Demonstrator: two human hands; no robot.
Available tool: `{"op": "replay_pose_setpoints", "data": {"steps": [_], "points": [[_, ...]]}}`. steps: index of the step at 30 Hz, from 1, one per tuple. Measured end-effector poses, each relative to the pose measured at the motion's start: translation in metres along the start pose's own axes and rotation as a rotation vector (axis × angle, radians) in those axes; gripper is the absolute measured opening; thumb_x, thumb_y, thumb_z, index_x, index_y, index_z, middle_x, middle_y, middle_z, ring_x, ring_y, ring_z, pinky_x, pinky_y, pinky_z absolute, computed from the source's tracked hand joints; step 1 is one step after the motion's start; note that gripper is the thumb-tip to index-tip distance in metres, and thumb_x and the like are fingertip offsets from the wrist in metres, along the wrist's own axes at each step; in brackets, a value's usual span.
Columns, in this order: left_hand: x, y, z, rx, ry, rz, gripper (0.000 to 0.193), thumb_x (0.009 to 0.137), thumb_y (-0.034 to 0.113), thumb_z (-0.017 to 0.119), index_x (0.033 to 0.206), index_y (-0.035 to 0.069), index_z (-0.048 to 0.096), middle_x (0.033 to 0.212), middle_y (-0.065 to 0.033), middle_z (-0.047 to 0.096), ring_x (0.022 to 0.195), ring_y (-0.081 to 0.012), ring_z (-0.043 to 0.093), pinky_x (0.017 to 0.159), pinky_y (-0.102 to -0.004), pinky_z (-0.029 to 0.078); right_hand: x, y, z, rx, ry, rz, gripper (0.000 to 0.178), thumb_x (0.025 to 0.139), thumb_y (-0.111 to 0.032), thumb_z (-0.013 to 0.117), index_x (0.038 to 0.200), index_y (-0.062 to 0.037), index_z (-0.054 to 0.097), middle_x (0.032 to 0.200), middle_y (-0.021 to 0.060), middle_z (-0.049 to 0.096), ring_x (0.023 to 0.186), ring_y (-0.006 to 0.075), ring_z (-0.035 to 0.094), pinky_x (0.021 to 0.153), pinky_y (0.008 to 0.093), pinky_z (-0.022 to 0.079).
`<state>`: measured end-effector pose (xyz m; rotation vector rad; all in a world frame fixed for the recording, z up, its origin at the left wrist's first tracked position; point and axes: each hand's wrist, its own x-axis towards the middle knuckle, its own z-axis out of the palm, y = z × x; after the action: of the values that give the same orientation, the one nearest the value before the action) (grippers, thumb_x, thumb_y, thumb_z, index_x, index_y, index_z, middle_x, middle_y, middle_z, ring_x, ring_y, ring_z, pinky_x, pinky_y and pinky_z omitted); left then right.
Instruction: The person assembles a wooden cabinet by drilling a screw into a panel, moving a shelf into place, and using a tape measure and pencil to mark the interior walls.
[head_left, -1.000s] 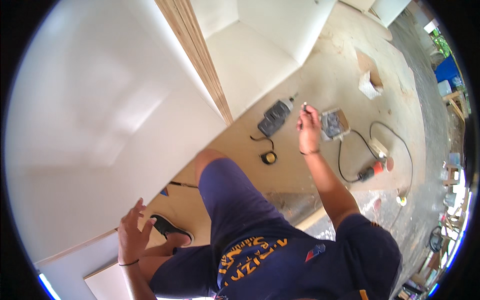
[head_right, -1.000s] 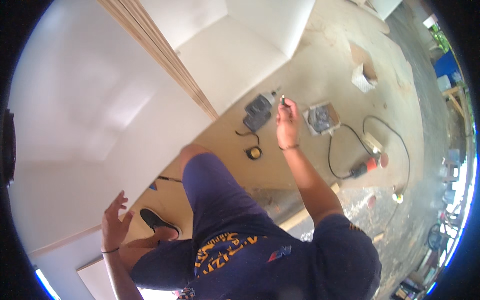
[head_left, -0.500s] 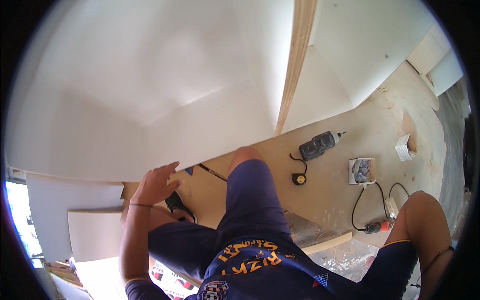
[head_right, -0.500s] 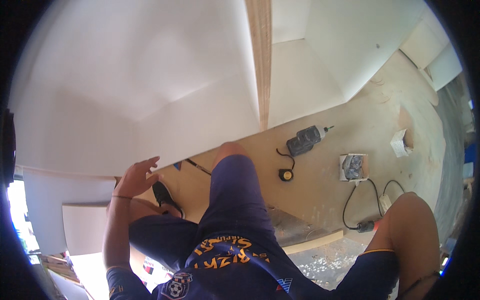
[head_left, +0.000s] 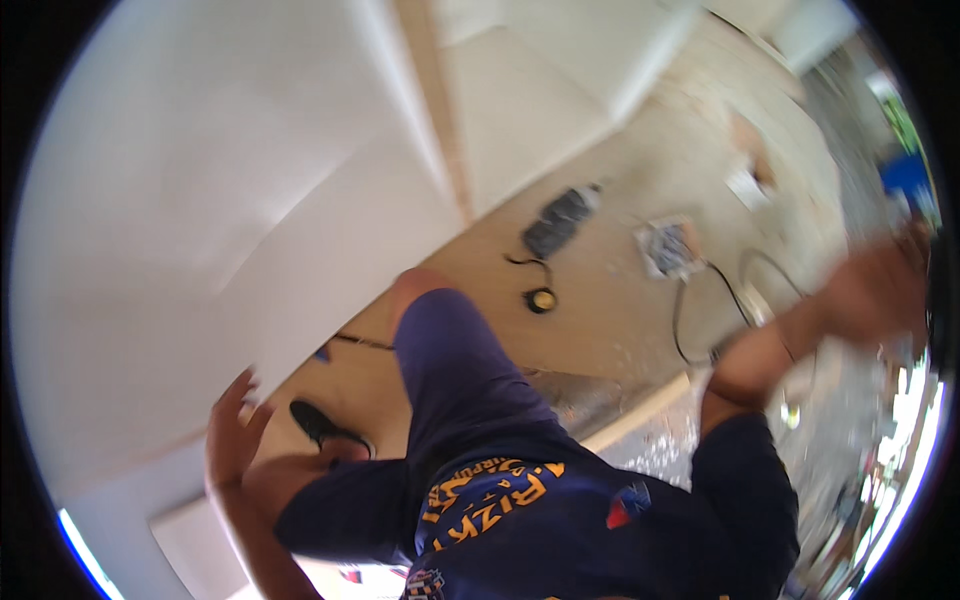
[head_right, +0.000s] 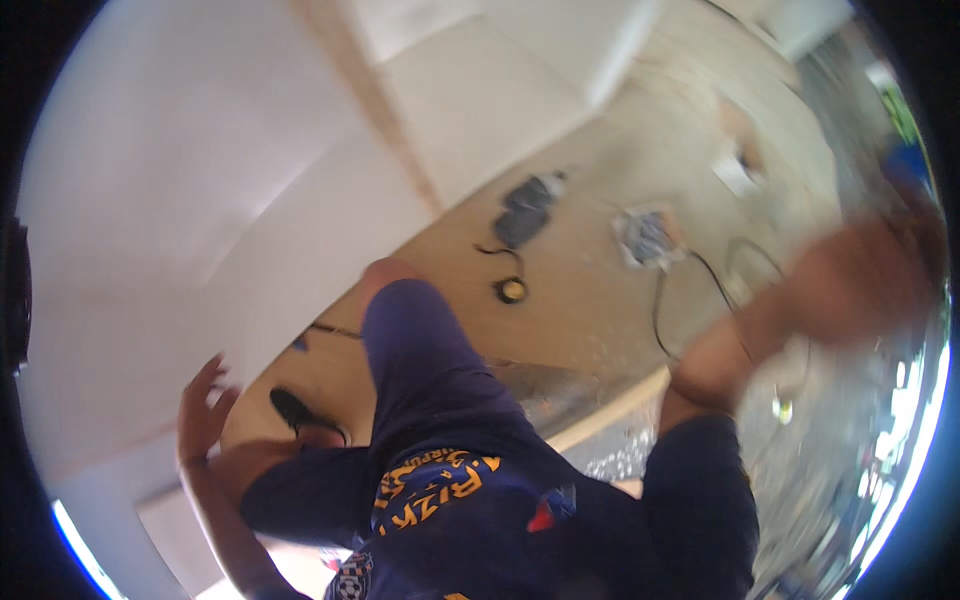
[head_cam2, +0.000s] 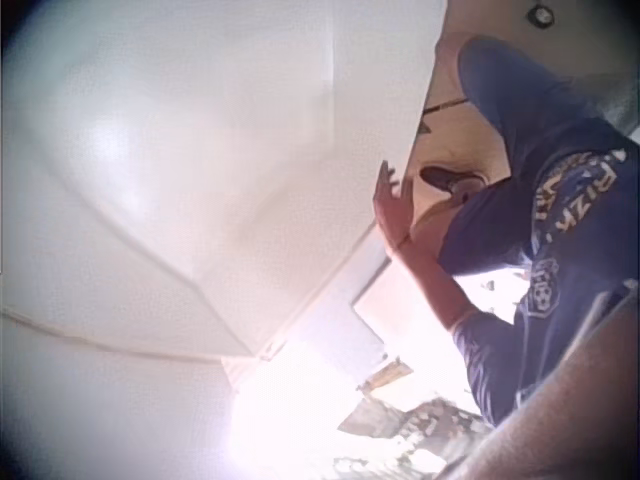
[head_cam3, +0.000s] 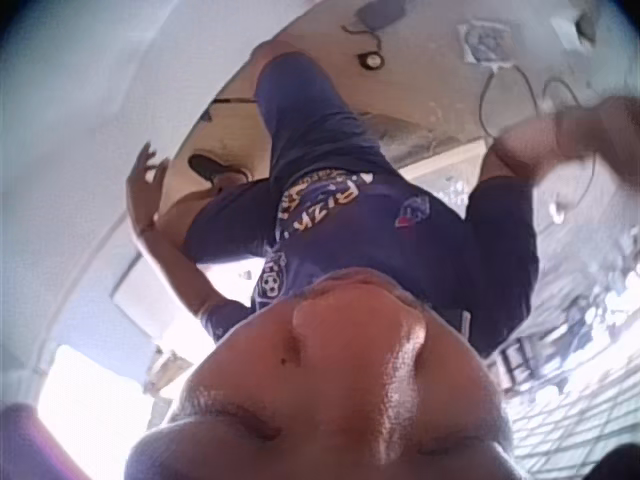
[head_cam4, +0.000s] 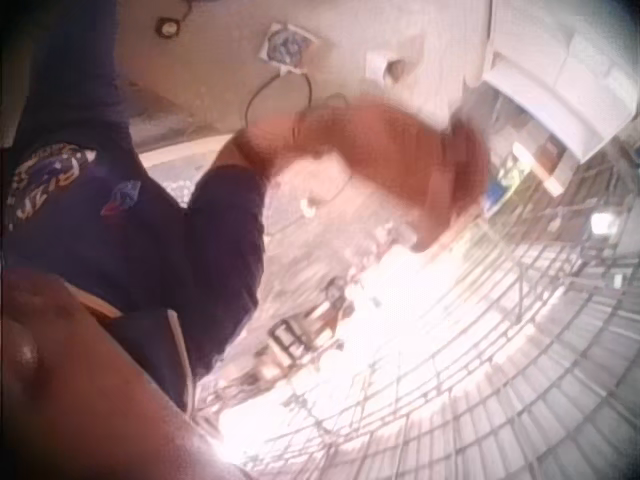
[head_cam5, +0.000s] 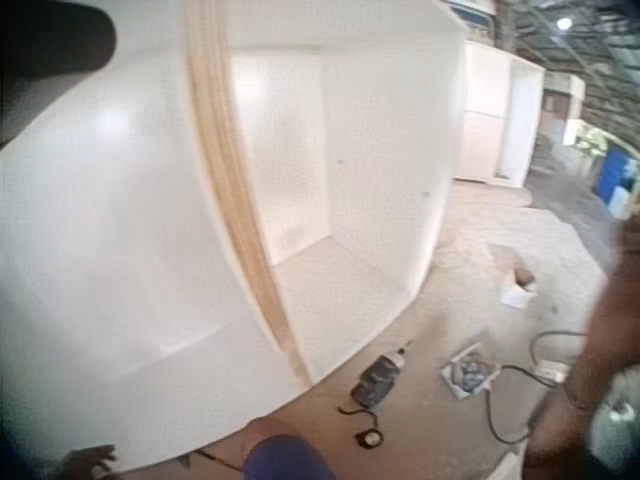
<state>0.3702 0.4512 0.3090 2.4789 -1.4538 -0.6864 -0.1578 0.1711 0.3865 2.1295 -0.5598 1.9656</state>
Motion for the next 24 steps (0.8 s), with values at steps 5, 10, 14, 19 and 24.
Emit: {"op": "replay_pose_setpoints", "data": {"steps": [5,10,14,19,24], "points": [[-0.026,-0.045,-0.015,-0.039,0.055,-0.086,0.050,0.092,0.015,0.061,0.139,0.007,0.047,0.118,-0.0158,0.063,0.095,-0.0224,0.060,0.086,-0.0351,0.049,-0.322,0.176,-0.038,-0.546,-0.649,1.050,0.030,0.087,-0.027,0.061,0.109,-0.0076,0.063,0.102,0.0143,0.066,0.089,0.0268,0.062,0.081,0.0382,0.049],[-0.056,-0.088,-0.023,-0.129,-0.012,-0.301,0.052,0.093,0.019,0.061,0.139,0.001,0.045,0.114,-0.0148,0.063,0.093,-0.0194,0.060,0.084,-0.0328,0.049,-0.455,0.070,-0.032,-1.009,-0.987,1.029,0.029,0.082,-0.020,0.060,0.108,-0.0083,0.063,0.102,0.0161,0.066,0.096,0.0350,0.063,0.084,0.0479,0.048],[-0.049,-0.080,-0.014,-0.156,-0.030,-0.237,0.051,0.093,0.018,0.061,0.138,-0.002,0.046,0.110,-0.0130,0.064,0.090,-0.0171,0.059,0.082,-0.0310,0.049,-0.444,0.064,-0.033,-1.036,-1.023,1.155,0.027,0.082,-0.011,0.057,0.108,-0.0103,0.063,0.108,0.0129,0.065,0.104,0.0345,0.061,0.085,0.0525,0.046],[-0.057,-0.081,-0.015,-0.215,-0.030,-0.268,0.047,0.095,0.020,0.059,0.135,-0.003,0.048,0.108,-0.0120,0.064,0.090,-0.0178,0.059,0.082,-0.0306,0.049,-0.441,0.043,-0.054,-0.815,-1.178,1.130,0.022,0.081,-0.011,0.056,0.101,-0.0139,0.065,0.101,0.0147,0.066,0.099,0.0349,0.063,0.080,0.0512,0.048],[-0.059,-0.068,-0.014,-0.200,0.004,-0.290,0.049,0.095,0.023,0.059,0.136,-0.002,0.048,0.109,-0.0125,0.063,0.091,-0.0190,0.059,0.084,-0.0313,0.048,-0.444,-0.007,-0.073,-0.568,-1.096,1.257,0.023,0.081,-0.012,0.054,0.100,-0.0123,0.067,0.092,0.0201,0.068,0.087,0.0403,0.064,0.078,0.0481,0.051]]}}
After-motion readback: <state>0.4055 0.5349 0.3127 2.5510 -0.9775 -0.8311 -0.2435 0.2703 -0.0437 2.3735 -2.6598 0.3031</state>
